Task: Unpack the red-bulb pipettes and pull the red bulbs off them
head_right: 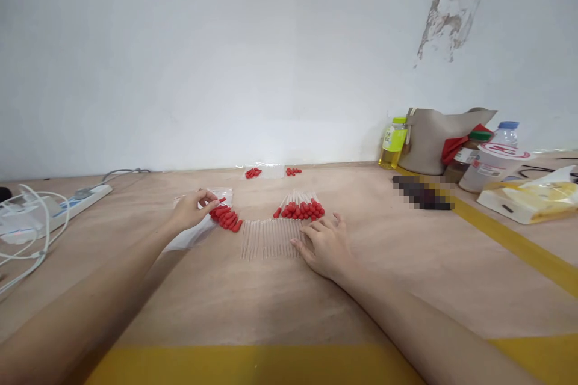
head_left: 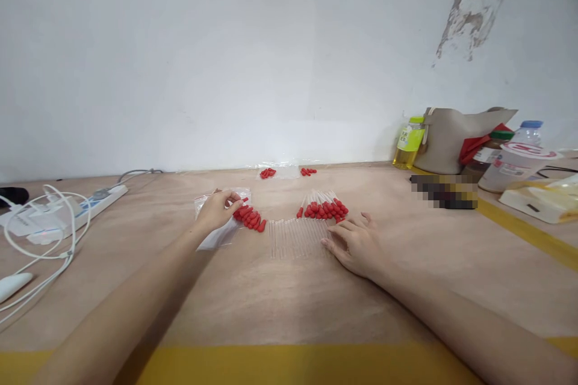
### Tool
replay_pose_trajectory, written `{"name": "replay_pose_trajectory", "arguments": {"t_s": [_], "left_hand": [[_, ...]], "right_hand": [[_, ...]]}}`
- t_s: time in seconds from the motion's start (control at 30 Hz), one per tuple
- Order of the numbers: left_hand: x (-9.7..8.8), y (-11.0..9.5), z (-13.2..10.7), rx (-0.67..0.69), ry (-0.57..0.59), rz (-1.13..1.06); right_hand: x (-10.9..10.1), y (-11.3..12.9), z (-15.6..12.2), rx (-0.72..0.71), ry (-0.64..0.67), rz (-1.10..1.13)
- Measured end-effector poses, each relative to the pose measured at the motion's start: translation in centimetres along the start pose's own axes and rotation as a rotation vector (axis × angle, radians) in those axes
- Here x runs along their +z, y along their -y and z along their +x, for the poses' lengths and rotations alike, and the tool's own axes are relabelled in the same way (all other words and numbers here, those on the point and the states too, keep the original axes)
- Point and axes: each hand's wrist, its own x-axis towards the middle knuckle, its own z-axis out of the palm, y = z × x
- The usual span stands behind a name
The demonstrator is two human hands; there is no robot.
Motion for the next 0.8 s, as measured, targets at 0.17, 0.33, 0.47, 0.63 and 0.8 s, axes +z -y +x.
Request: {"name": "replay_pose_trajectory", "arguments": {"t_s": [0.17, 0.33, 0.47, 0.63, 0.8], "left_hand": [[0.6, 0.4, 0.0, 0.0, 0.051, 0.0], [0.2, 0.3, -0.2, -0.036, -0.035, 0.003], [-0.1, -0.9, 0.4, -0.054, -0.106, 0.005], [1.2, -4.9, 1.7, 0.027, -0.02, 0.023], [4.3, -10.1, 2.4, 0.127, 0.228, 0.025]], "right_hand": [[0.2, -0.4, 0.0, -0.003, -0.005, 0.006], [0.2, -0.6, 0.1, -0.006, -0.025, 0.016], [0.1, -0.8, 0.4, 0.029, -0.012, 0.035], [-0.3, -1.2, 0.8, 0.034, -0.045, 0.044], [-0.5, -1.7, 1.1, 0.057, -0.116, 0.021]]}}
